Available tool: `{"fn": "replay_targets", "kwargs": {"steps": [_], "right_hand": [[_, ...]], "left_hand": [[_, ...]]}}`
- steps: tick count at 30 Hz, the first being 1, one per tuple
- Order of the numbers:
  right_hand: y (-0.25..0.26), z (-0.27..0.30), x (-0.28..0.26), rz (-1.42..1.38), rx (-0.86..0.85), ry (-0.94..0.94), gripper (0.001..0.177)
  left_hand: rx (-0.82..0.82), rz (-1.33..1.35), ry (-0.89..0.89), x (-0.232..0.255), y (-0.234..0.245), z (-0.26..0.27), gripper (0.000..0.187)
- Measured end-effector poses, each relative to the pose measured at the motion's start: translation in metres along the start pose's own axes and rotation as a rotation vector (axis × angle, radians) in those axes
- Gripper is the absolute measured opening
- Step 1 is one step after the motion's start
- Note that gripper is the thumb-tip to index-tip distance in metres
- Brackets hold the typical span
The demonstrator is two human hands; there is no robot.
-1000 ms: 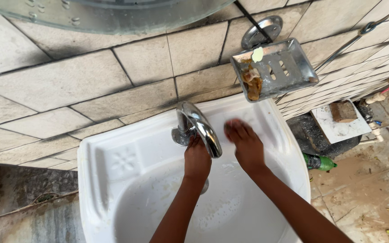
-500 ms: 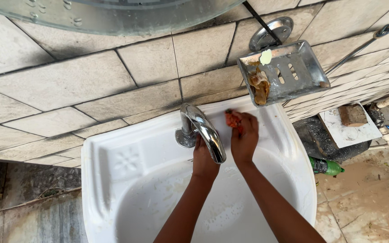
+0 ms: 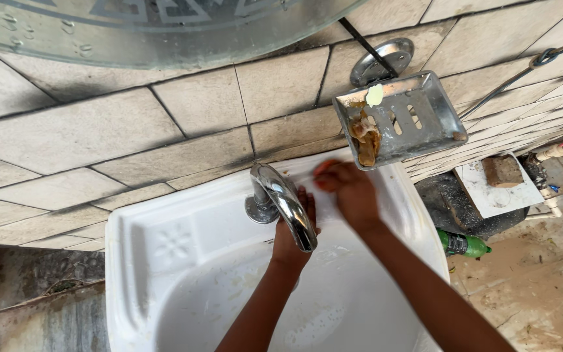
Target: The person scrubs the white ceramic sink basin and surrounding counter with an orange cloth, then wipes the chrome faucet and the metal soap dish. The person repeatedly rinses the cloth under running water and continues wiping the sink surfaces.
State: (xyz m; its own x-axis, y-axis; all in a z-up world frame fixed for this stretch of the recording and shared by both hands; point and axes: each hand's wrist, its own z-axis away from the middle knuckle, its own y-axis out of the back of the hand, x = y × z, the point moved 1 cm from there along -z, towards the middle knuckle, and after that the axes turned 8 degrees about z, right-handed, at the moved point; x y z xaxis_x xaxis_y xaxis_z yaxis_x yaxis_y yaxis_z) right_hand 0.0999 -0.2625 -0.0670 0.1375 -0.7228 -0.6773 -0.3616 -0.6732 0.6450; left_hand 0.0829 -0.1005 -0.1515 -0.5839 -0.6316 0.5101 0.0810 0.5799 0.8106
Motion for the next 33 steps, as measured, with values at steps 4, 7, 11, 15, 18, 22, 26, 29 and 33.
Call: {"fn": "replay_targets", "kwargs": {"steps": [4,7,11,15,18,22,26,29,33], "right_hand": [[0.018,-0.014,0.001,0.653,0.211,0.155,0.036],[-0.029,-0.007,-0.006,0.375,0.257,0.154,0.045],[-0.057,-0.002,0.007,0.294,0.104,0.37,0.049],[-0.007,-0.019,0.041,0.522,0.176,0.222,0.03],[0.003,-0.026,0.04,0.566,0.362,0.04,0.021],[-0.04,0.0,0.009,0.387,0.272,0.217,0.043],[-0.03,-0.006,0.017,0.468,0.095,0.378,0.037],[0.035,-0.021,0.057,0.681,-0.125,0.061,0.011],[0.104,0.0,0.069,0.744,-0.23,0.069,0.039]], "left_hand": [[0.09,-0.107,-0.066,-0.002,-0.005,0.002,0.079],[0.062,-0.155,-0.079,-0.007,-0.014,0.006,0.077],[-0.012,-0.092,0.007,-0.011,-0.024,0.005,0.064],[-0.015,-0.165,0.002,-0.008,-0.022,0.005,0.08],[-0.033,-0.2,0.003,-0.006,-0.016,0.0,0.081],[-0.108,-0.188,0.051,0.0,-0.012,-0.001,0.086],[-0.232,-0.25,0.084,0.002,-0.005,-0.01,0.085],[-0.268,-0.311,0.065,0.008,0.001,-0.009,0.081],[-0.309,-0.296,0.103,0.02,0.005,-0.017,0.085]]}}
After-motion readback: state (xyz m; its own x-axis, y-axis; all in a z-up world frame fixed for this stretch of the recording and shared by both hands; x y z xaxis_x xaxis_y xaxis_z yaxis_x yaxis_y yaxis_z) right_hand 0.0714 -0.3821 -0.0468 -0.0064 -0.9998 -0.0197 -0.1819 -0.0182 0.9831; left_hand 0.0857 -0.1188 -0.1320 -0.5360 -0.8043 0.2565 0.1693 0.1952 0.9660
